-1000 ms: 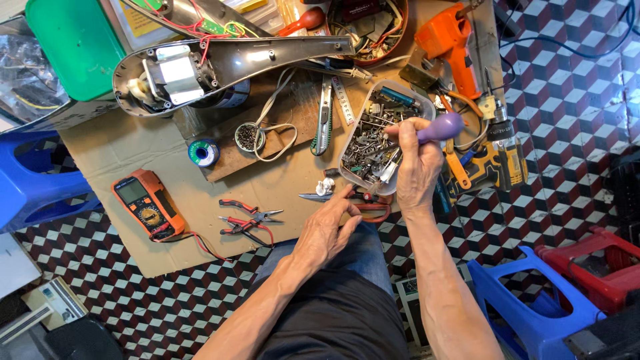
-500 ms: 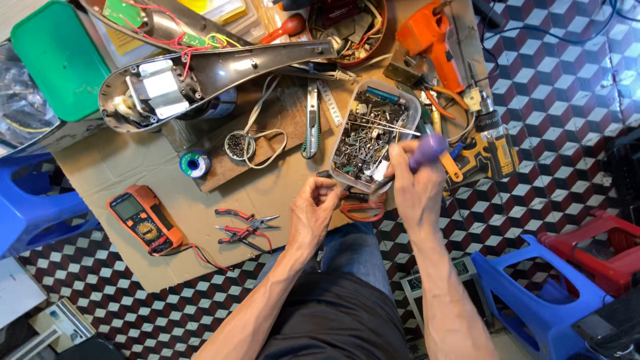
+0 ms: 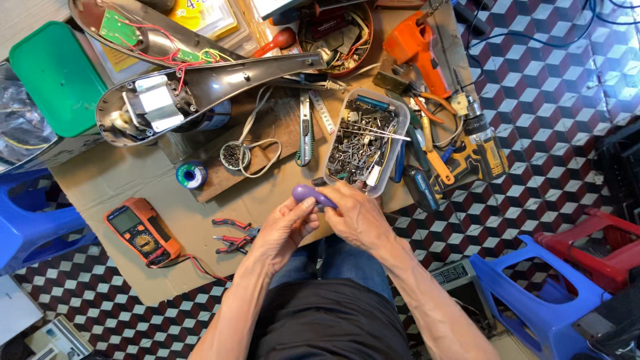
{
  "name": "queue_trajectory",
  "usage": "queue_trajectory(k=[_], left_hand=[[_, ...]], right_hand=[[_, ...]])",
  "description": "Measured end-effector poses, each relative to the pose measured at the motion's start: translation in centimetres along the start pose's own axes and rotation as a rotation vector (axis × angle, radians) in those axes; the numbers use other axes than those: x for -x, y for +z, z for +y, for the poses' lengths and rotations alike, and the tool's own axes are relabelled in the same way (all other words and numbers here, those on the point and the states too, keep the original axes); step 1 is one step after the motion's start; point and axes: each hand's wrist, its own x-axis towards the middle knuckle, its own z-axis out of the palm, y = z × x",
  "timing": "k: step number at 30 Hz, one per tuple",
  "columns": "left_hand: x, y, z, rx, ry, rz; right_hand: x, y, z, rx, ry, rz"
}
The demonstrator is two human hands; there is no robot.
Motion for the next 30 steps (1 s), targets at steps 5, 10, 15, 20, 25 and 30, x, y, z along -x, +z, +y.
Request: queue_trajectory(k=[5, 10, 15, 20, 25, 30], left_hand=[[0.7, -1.8, -0.3, 0.015, -0.003, 0.054], [1.9, -3.1, -0.6, -0.016, 0.037, 0.124], [2.9, -4.2, -0.8, 0.006, 0.045, 0.142], [3.4, -5.0, -1.3, 0.024, 0.049, 0.190], [3.6, -5.8, -1.7, 0.034, 0.053, 0.203], [3.6, -6.1, -1.8, 0.030, 0.040, 0.228]], right_hand=[[-2.1, -1.8, 0.9, -0.319, 0.100, -0.035], [-7.6, -3.0, 2.2, -0.236, 0.261, 0.151], [-10.4, -3.9, 2.5, -0.419, 0.564, -0.049], [-9.5, -2.7, 1.8, -0.136, 0.403, 0.086], [-9.6, -2.0, 1.4, 0.055, 0.279, 0.148], [-9.8, -1.4, 1.4, 0.212, 0.228, 0.143]])
